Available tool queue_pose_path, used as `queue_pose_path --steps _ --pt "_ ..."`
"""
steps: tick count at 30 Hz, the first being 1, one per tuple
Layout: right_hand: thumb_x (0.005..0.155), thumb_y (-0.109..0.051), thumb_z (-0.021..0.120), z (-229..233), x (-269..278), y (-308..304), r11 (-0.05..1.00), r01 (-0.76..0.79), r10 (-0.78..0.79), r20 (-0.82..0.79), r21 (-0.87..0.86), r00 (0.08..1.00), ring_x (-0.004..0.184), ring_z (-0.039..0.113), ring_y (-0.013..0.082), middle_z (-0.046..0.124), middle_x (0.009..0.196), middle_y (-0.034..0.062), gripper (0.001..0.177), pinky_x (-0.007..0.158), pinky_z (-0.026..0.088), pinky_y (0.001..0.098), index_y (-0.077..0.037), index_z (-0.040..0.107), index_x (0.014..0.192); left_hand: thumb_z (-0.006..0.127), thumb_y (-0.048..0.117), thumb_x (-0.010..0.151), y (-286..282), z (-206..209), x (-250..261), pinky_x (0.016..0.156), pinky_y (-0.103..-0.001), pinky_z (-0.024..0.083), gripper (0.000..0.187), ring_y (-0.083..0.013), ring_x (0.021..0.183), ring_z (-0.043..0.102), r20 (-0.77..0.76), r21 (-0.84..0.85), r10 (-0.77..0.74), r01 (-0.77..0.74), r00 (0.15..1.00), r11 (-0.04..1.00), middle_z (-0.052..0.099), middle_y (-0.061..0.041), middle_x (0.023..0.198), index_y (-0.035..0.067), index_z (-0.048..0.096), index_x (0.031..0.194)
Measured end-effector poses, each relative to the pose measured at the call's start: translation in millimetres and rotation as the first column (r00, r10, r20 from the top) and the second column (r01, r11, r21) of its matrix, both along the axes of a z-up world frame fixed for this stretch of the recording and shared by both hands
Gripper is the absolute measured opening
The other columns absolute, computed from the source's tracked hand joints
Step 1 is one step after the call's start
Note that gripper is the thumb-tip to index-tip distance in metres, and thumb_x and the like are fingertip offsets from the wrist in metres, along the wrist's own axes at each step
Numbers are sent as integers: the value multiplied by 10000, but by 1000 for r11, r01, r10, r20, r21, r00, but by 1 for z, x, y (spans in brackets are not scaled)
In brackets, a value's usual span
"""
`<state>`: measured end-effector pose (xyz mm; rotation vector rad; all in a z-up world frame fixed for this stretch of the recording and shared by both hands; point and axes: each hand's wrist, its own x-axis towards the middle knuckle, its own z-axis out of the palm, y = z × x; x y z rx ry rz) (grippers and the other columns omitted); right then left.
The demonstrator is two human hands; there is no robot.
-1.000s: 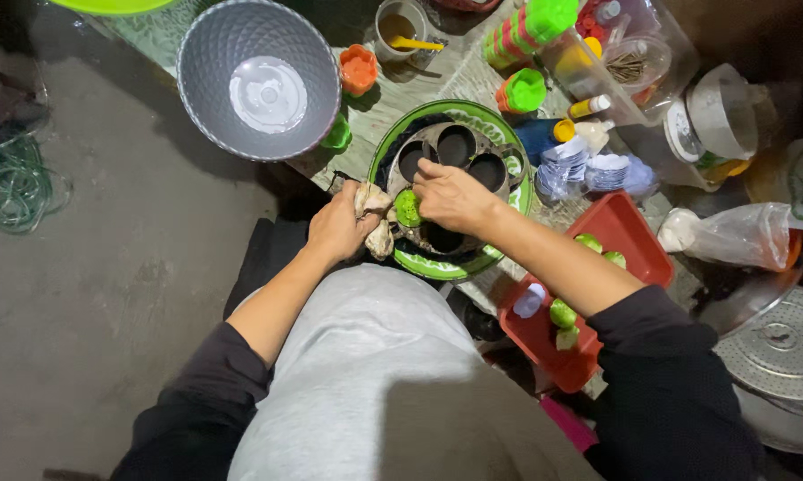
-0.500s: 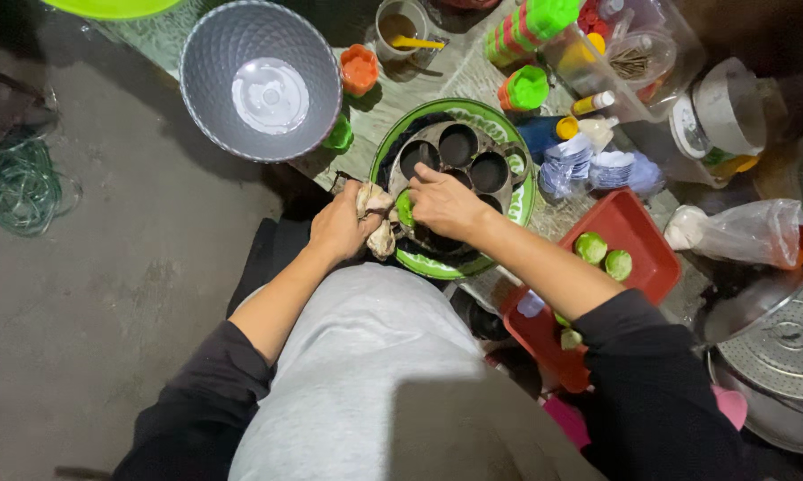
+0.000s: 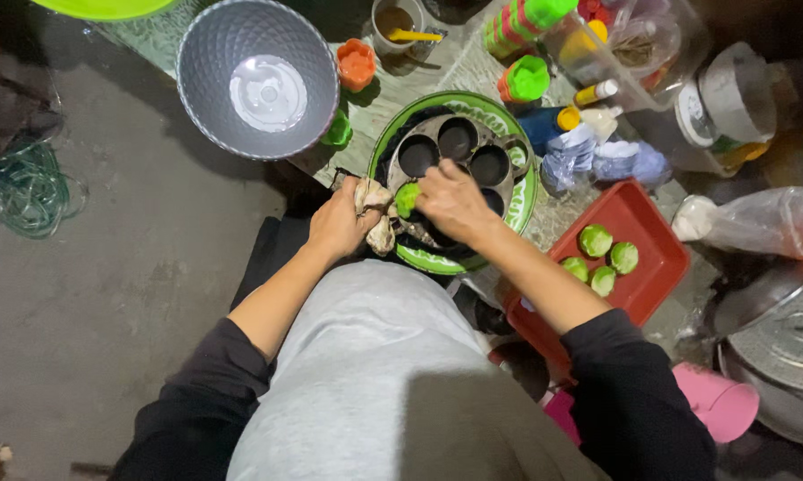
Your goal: The person uses a small metal tool to lift green, round cooked snacks from a multi-cup pan and places them onto a red tray. The person repeats this action for each cup in the pan.
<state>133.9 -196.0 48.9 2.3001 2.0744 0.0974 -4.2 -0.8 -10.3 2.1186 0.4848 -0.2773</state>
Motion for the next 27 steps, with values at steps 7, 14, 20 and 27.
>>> queue_pose_path --steps 7,14,20,27 --pt "717 -86 750 17 -21 -39 903 391 -372 -133 179 919 878 567 218 589 840 -6 143 841 348 434 -190 719 811 705 415 888 -2 -3 -3 859 -520 517 535 -432 1075 659 2 -29 22 -22 1000 999 694 -210 1181 99 495 1264" --pt "697 -55 737 -12 -38 -29 877 421 -401 -128 233 907 916 579 209 589 855 3 216 913 355 419 -165 726 883 710 411 886 -2 1 -1 849 -513 519 524 -428 1057 668 -5 -39 24 -24 1000 999 703 -212 1149 96 491 1243" --pt "869 -165 789 -4 -23 -48 614 708 -638 -308 350 706 900 579 232 638 858 15 60 867 313 429 -138 745 898 714 370 873 0 4 -1 851 -515 515 525 -439 1059 662 10 -35 5 -4 1000 999 695 -228 1155 94 484 1255" --pt "899 -201 756 -2 -24 -49 614 737 -627 -393 281 672 925 587 253 666 890 32 114 882 326 432 -104 771 957 713 349 873 1 7 1 859 -515 516 527 -441 1067 660 -31 -29 -19 19 999 999 695 -233 1152 96 467 1265"
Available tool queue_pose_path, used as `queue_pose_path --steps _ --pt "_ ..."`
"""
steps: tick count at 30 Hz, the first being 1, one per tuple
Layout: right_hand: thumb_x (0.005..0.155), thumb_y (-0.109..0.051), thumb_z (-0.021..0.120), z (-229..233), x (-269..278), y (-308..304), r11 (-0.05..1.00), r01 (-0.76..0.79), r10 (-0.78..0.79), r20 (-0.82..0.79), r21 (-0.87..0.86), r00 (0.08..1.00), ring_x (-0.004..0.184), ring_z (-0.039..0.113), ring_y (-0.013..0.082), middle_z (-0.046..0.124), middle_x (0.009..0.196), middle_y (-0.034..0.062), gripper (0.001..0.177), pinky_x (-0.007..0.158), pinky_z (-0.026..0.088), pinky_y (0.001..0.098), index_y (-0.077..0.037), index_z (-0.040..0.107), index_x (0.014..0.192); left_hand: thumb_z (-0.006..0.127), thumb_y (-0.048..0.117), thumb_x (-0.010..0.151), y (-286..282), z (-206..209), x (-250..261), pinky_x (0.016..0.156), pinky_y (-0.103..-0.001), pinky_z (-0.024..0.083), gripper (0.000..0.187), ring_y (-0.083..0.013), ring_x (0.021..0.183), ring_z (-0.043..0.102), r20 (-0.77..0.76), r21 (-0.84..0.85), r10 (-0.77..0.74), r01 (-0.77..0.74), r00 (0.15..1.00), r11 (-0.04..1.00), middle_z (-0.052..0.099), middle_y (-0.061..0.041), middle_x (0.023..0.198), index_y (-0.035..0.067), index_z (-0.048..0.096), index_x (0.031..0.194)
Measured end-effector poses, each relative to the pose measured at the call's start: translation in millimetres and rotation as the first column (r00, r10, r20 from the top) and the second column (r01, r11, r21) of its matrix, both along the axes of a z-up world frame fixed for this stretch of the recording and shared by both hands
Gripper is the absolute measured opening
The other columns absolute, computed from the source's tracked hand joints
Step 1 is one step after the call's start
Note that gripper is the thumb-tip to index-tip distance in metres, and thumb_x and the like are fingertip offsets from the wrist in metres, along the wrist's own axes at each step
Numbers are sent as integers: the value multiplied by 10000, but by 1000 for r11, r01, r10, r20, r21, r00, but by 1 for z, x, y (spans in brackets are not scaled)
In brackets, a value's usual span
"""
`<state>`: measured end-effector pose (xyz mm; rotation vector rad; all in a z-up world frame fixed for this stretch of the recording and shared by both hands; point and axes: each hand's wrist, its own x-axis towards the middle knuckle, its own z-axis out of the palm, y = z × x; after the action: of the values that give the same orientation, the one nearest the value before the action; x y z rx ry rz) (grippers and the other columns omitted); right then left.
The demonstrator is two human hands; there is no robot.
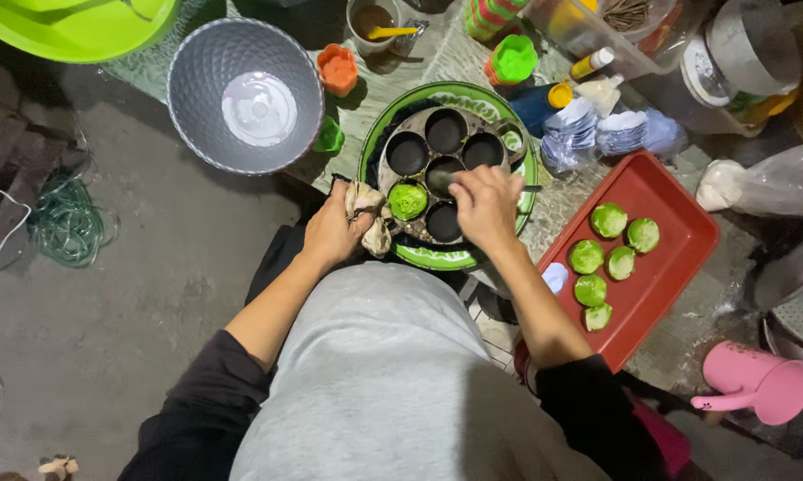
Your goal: The person uses a small metal tool to lift green, round cooked snacks from a multi-cup pan and places them onto a red tray. The person repeats this action for each cup in the pan.
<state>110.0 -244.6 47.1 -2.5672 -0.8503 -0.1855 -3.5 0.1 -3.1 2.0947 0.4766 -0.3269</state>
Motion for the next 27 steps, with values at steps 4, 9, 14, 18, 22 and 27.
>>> queue_pose_path --steps 4,9,14,18,22,27 --pt "932 -187 711 -1 -11 18 999 -27 19 -200 -37 980 869 640 292 696 889 96 179 801 402 458 -70 726 1067 709 352 876 -1 1 0 866 -514 514 528 -438 1066 663 2 -10 10 -10 1000 1000 699 -231 1148 100 467 1271" --pt "1012 -205 636 -6 -22 46 983 72 -139 -435 -167 890 831 713 377 710 933 186 204 719 532 532 -17 592 1078 707 362 877 0 1 1 872 -508 518 531 -433 1070 664 20 -30 12 -12 1000 999 698 -226 1155 95 464 1266" --pt "967 -170 629 -3 -29 61 990 113 -140 -426 -89 894 831 691 443 717 943 195 150 685 516 557 -53 616 1060 710 370 877 0 1 0 870 -510 514 540 -432 1074 663 22 -23 18 -17 1000 1000 697 -225 1164 91 466 1270" --pt "976 -183 647 4 -32 70 986 124 -157 -370 -110 916 820 678 446 699 876 181 120 688 510 562 -69 621 999 710 384 871 1 2 1 868 -501 518 550 -422 1079 669 12 -29 17 -16 1000 999 705 -217 1158 85 470 1265" --pt "958 -185 657 8 -29 74 977 137 -187 -354 -163 916 795 672 442 676 842 182 127 660 507 564 -63 632 983 708 400 886 1 3 1 868 -501 516 560 -431 1077 661 6 -18 16 -16 1000 1000 691 -232 1169 79 475 1281" --pt "938 -171 677 -3 -32 75 975 140 -191 -327 -173 926 783 673 432 673 834 165 102 659 514 555 -75 649 955 706 374 876 2 1 2 871 -499 518 569 -435 1081 658 30 -25 12 -11 999 1000 687 -238 1186 72 474 1298"
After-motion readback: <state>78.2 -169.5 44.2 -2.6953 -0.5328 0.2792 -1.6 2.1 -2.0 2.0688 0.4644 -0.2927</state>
